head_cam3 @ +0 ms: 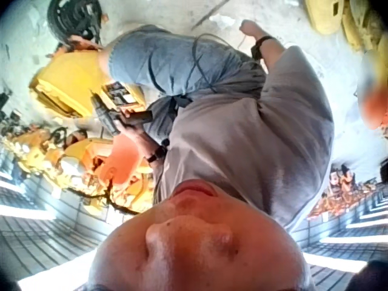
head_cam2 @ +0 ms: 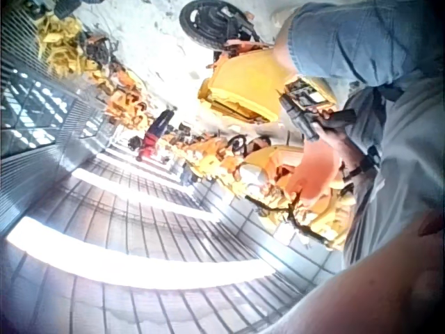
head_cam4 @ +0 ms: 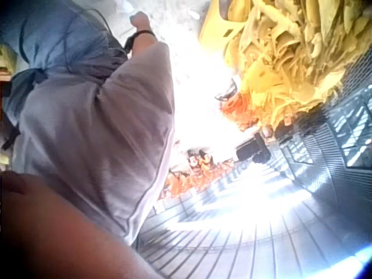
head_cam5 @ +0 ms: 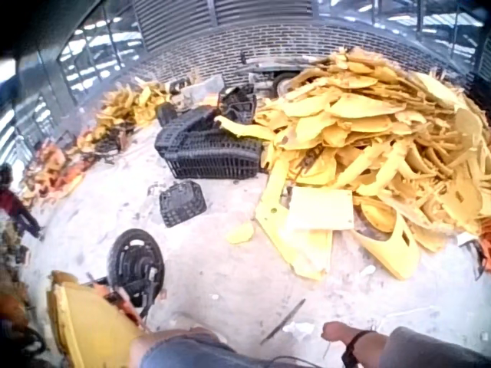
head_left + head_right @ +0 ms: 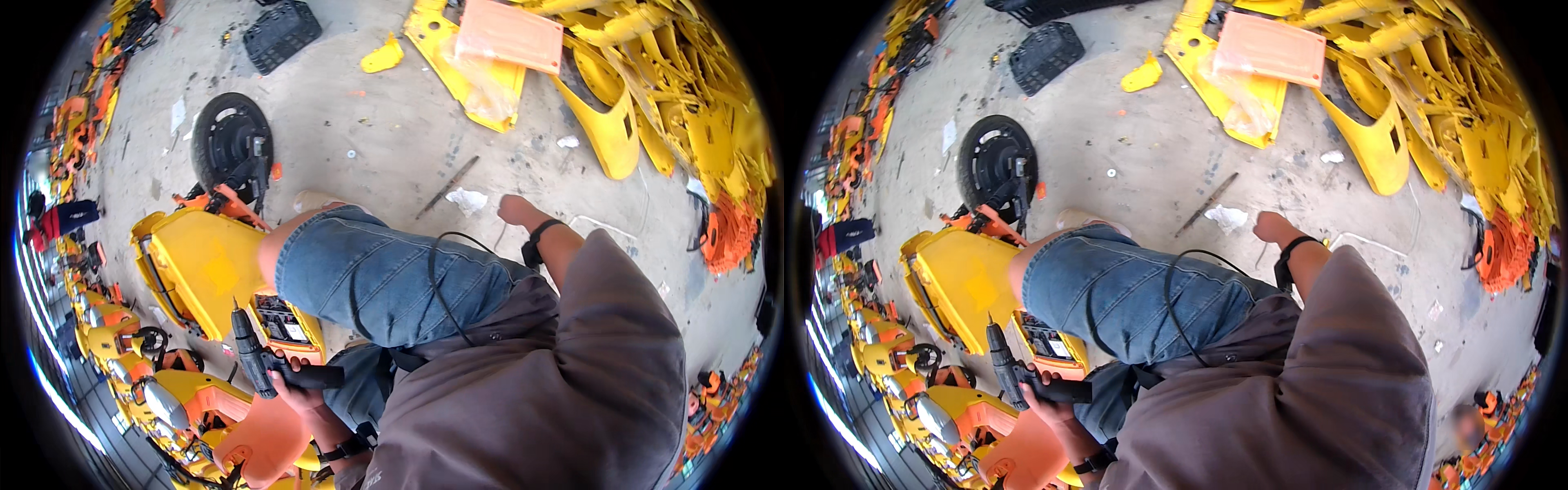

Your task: The person works on the internal components of a yellow electric scooter, using a power drill to remove or secure fasteners and handling wires and connectors near the battery.

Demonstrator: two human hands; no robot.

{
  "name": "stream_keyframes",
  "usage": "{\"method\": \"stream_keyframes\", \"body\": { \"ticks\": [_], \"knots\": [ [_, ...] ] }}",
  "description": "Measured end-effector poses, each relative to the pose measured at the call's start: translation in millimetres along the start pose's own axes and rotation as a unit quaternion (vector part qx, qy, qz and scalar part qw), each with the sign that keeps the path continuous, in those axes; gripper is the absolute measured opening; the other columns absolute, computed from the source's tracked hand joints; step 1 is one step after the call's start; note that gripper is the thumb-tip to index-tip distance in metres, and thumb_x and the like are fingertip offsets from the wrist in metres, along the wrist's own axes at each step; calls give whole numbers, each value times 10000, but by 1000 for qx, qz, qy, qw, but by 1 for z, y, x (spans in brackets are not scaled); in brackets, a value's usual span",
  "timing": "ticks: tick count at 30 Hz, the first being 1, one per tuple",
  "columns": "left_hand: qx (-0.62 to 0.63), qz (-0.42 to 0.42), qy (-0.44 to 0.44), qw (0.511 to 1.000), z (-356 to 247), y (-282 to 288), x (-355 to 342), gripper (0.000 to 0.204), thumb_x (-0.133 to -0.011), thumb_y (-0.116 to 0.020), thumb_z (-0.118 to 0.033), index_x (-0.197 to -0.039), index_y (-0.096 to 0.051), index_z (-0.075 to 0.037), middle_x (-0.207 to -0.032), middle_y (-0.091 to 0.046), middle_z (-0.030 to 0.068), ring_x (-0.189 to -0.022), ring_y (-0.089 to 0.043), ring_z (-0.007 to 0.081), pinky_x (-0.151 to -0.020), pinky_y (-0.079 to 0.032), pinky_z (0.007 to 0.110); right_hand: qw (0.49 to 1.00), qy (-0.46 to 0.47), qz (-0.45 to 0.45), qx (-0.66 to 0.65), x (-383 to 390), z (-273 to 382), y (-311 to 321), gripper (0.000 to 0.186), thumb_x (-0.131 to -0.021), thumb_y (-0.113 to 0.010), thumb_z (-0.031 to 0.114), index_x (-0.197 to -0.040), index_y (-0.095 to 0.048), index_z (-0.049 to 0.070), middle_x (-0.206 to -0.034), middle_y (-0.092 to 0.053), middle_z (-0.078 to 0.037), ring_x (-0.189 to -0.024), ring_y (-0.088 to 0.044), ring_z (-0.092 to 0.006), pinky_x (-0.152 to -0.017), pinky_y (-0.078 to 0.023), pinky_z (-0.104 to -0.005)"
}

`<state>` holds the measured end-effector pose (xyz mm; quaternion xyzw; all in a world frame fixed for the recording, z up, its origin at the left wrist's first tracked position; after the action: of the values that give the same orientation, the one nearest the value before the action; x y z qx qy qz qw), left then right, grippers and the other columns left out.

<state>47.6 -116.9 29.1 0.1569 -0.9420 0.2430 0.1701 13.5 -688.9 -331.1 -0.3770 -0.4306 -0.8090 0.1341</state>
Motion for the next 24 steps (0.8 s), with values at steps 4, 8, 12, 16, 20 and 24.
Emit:
{"method": "stream_keyframes", "body": {
  "ticks": [4,8,12,16,20,24],
  "knots": [
    [-75,-11,-9,997,-17,10,-10,418,-1008,-543,-335,-1339,-436,-102,-1094,-594,44,-684,-543,131,-683,-481,298,999,14,-11,32,-20,-22,-5,360,-808,-574,260,-948,-704,-45,-1009,-682,-287,-972,-662,-427,-861,-526,-484],
    [-39,-12,-36,999,-9,10,1,427,-1012,-522,-373,-1328,-445,-96,-1031,-618,61,-625,-538,130,-619,-474,272,997,55,-28,43,-60,4,11,347,-813,-571,257,-933,-706,-39,-1004,-688,-274,-966,-664,-418,-859,-526,-479],
    [-176,-94,-6,980,5,22,6,408,-1002,-527,-375,-1277,-482,-77,-1011,-659,81,-614,-559,144,-587,-488,284,997,73,-24,31,-83,78,56,330,-816,-570,256,-946,-703,-17,-1016,-692,-253,-975,-661,-409,-861,-524,-476],
    [-204,-162,61,963,23,30,-2,409,-979,-561,-370,-1239,-513,-57,-1007,-672,100,-616,-566,151,-572,-490,285,993,102,-34,40,-130,145,83,324,-827,-575,254,-1029,-685,26,-1024,-692,-230,-985,-658,-397,-863,-522,-461],
    [-184,-254,111,943,37,43,-12,424,-948,-609,-355,-1221,-539,-38,-999,-671,118,-618,-571,159,-570,-498,282,989,135,-59,16,-197,210,90,316,-836,-572,233,-1072,-681,54,-1054,-695,-207,-1007,-656,-382,-872,-522,-457],
    [-227,-313,156,909,44,71,-22,406,-930,-629,-370,-1171,-581,-46,-981,-670,80,-658,-583,153,-606,-490,278,986,107,-102,-82,-255,249,87,274,-863,-571,229,-1062,-687,80,-1094,-695,-183,-1043,-650,-362,-890,-520,-448]
  ]
}}
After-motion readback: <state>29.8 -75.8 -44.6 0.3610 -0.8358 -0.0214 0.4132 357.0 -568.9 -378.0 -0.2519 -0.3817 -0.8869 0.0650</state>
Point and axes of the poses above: each hand's wrist, its own x-axis away from the middle knuckle, its own y-axis out of the back of the hand, z = x × y, the point moved 2 cm from there along -x, towards the middle knuckle
